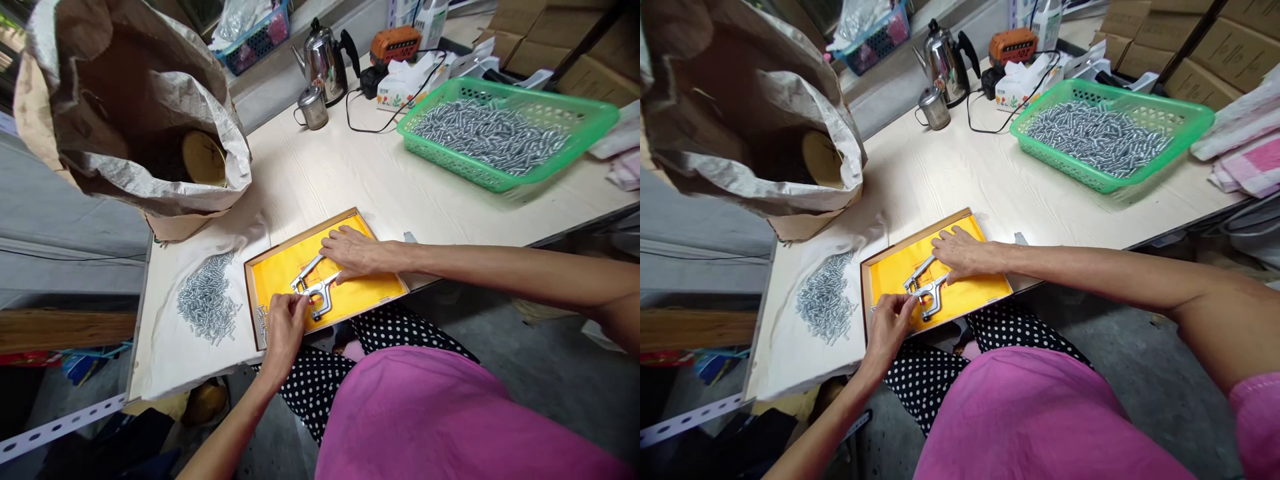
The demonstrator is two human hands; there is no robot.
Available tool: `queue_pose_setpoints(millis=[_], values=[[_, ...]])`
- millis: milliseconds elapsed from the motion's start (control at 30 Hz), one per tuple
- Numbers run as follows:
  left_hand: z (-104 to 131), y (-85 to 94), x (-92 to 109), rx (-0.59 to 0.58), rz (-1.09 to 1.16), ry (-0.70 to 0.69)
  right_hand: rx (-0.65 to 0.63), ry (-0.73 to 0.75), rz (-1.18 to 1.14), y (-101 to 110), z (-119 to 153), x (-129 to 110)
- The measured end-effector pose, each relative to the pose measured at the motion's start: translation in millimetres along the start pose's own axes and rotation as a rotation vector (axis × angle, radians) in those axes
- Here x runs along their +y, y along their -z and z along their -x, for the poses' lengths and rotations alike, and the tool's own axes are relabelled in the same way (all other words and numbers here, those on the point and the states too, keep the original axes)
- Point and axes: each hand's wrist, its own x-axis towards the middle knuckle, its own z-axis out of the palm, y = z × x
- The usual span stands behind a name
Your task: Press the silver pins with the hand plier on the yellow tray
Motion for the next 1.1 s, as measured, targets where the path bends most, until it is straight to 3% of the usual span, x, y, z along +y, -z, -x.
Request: queue_pose_setpoints(millis=[67, 133, 200, 333, 467, 767, 867, 967, 1100], values=[[-4.0, -2.0, 11.9, 0.07, -0.177, -0.241, 0.018, -0.001, 0.014, -2.1, 2.6, -4.3], [-13.2, -8.8, 23.6, 0.033, -0.318, -0.413, 0.035, -0.006, 0.009, -4.2, 6.0, -8.3], [-25.1, -18.1, 31.9, -0.036, -0.419, -0.503, 0.056, -0.027, -0.008, -5.5, 10.2, -11.1], [-41.9, -31.7, 37.4, -0.085, -0.522, -0.544, 0.059, -0.07, -0.038, -3.0, 17.4, -12.1], [-44.1, -32.6, 37.6, -0.07, -0.559, -0.554, 0.018, -0.077, -0.054, 0.3, 18.9, -11.2], [-43.9, -36.4, 34.3, -0.094, -0.535, -0.609, -0.036, -0.142, -0.17, -17.9, 21.4, -21.3], [-43.5, -37.2, 29.2, -0.02, -0.515, -0.622, 0.027, -0.154, -0.148, -14.4, 21.8, -15.6], [-38.0, -38.9, 23.4, 0.078, -0.503, -0.655, 0.13, -0.074, -0.167, -14.7, 22.8, -3.6], [-24.7, -46.3, 21.4, 0.077, -0.522, -0.679, 0.189, -0.053, -0.128, -28.0, 17.2, 13.4]])
